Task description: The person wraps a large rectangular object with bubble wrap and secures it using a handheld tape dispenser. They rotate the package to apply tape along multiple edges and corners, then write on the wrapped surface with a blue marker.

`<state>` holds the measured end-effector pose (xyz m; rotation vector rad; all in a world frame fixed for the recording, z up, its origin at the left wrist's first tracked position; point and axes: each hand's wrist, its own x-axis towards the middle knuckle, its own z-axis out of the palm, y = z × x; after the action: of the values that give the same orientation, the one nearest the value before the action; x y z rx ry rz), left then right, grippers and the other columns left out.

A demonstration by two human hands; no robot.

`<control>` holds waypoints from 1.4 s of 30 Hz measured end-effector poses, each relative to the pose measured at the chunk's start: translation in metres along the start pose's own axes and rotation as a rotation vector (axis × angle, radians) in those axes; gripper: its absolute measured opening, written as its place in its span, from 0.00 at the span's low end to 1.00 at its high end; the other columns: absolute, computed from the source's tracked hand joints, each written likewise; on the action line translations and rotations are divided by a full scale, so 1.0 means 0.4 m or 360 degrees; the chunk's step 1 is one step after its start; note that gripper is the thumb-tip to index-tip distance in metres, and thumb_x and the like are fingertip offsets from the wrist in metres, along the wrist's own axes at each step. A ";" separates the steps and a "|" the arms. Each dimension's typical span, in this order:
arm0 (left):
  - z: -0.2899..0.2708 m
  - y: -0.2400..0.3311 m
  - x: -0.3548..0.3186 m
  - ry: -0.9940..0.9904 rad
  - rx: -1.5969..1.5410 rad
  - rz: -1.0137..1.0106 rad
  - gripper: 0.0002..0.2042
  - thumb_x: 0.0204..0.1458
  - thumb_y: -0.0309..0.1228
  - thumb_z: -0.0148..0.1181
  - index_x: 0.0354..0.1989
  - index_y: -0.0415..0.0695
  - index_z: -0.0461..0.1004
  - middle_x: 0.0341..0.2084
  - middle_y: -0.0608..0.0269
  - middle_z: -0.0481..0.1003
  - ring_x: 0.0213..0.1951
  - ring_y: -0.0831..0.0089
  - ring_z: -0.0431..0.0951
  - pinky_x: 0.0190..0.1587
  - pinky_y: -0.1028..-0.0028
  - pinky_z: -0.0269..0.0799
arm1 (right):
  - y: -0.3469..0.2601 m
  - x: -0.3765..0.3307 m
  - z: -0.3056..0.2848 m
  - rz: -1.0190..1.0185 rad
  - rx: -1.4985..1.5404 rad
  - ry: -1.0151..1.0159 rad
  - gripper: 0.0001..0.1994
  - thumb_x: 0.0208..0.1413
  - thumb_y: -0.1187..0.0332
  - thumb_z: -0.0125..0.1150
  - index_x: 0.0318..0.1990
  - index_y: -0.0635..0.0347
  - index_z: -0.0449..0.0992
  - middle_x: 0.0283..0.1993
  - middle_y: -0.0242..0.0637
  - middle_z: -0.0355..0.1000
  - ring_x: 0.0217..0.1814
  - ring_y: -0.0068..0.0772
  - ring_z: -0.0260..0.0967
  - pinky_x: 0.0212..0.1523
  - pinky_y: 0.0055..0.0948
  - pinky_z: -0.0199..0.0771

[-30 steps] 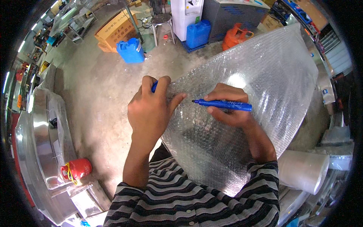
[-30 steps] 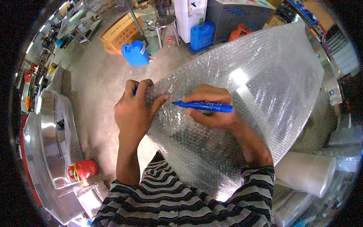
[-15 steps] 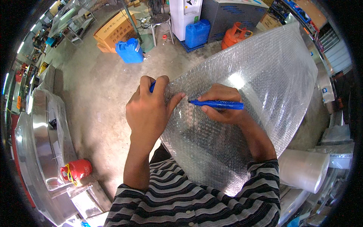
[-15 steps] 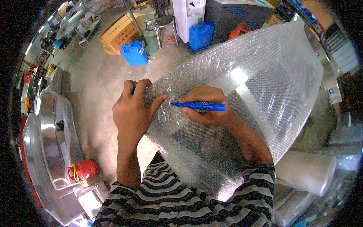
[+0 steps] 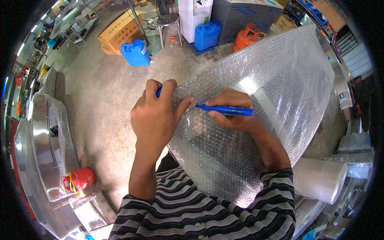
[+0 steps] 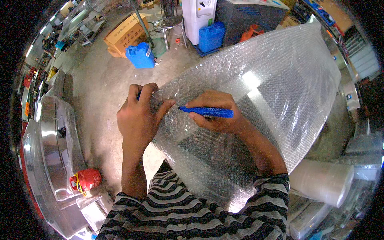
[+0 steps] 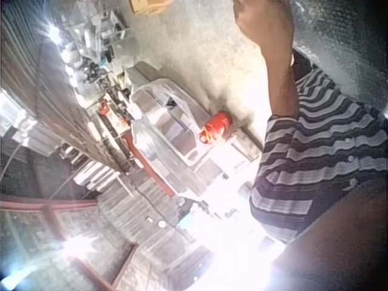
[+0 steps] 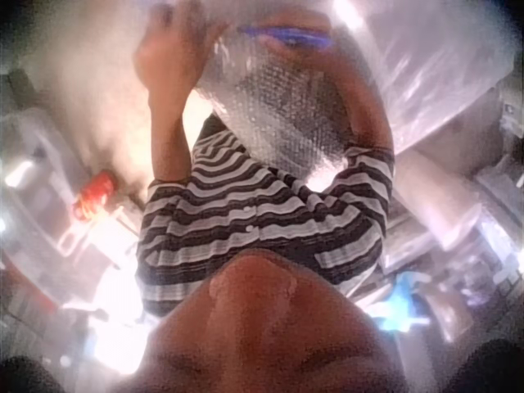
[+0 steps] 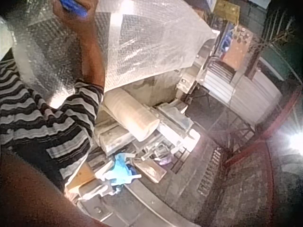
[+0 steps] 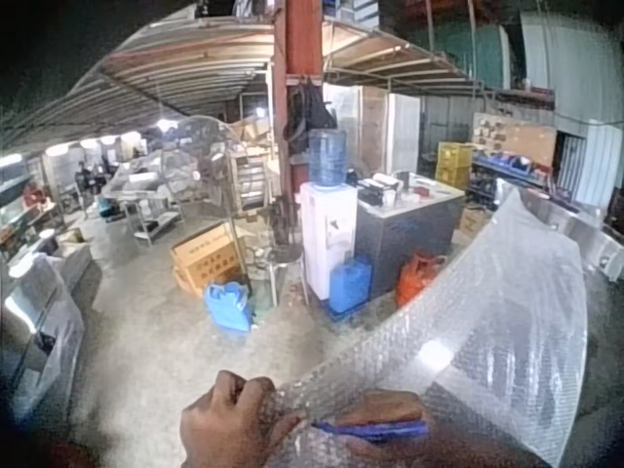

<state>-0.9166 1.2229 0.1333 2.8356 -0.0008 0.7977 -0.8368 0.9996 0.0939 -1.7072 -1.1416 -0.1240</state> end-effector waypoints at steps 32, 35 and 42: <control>0.001 -0.003 -0.003 0.0000 -0.0011 0.0011 0.22 0.46 0.50 0.73 0.44 0.51 0.75 0.36 0.62 0.71 0.30 0.64 0.81 0.29 0.67 0.78 | 0.014 -0.009 0.003 -0.0002 -0.0143 0.0096 0.09 0.48 0.73 0.75 0.38 0.59 0.83 0.36 0.38 0.82 0.36 0.39 0.80 0.39 0.35 0.78; 0.001 -0.003 -0.003 0.0011 -0.0011 0.0021 0.22 0.46 0.49 0.73 0.44 0.51 0.75 0.35 0.62 0.71 0.30 0.64 0.81 0.29 0.67 0.77 | 0.009 -0.007 0.002 0.0058 -0.0095 0.0055 0.11 0.48 0.72 0.75 0.40 0.60 0.84 0.37 0.38 0.82 0.37 0.39 0.81 0.41 0.35 0.78; -0.001 0.002 -0.002 -0.0029 -0.0006 -0.0047 0.23 0.46 0.52 0.73 0.45 0.52 0.76 0.36 0.64 0.73 0.32 0.62 0.81 0.31 0.64 0.78 | -0.001 -0.001 0.003 0.0059 -0.0055 0.0002 0.10 0.50 0.72 0.75 0.40 0.60 0.84 0.38 0.39 0.82 0.37 0.38 0.80 0.43 0.34 0.77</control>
<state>-0.9177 1.2220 0.1333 2.8324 0.0370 0.7649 -0.8379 1.0002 0.0935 -1.7575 -1.1121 -0.1223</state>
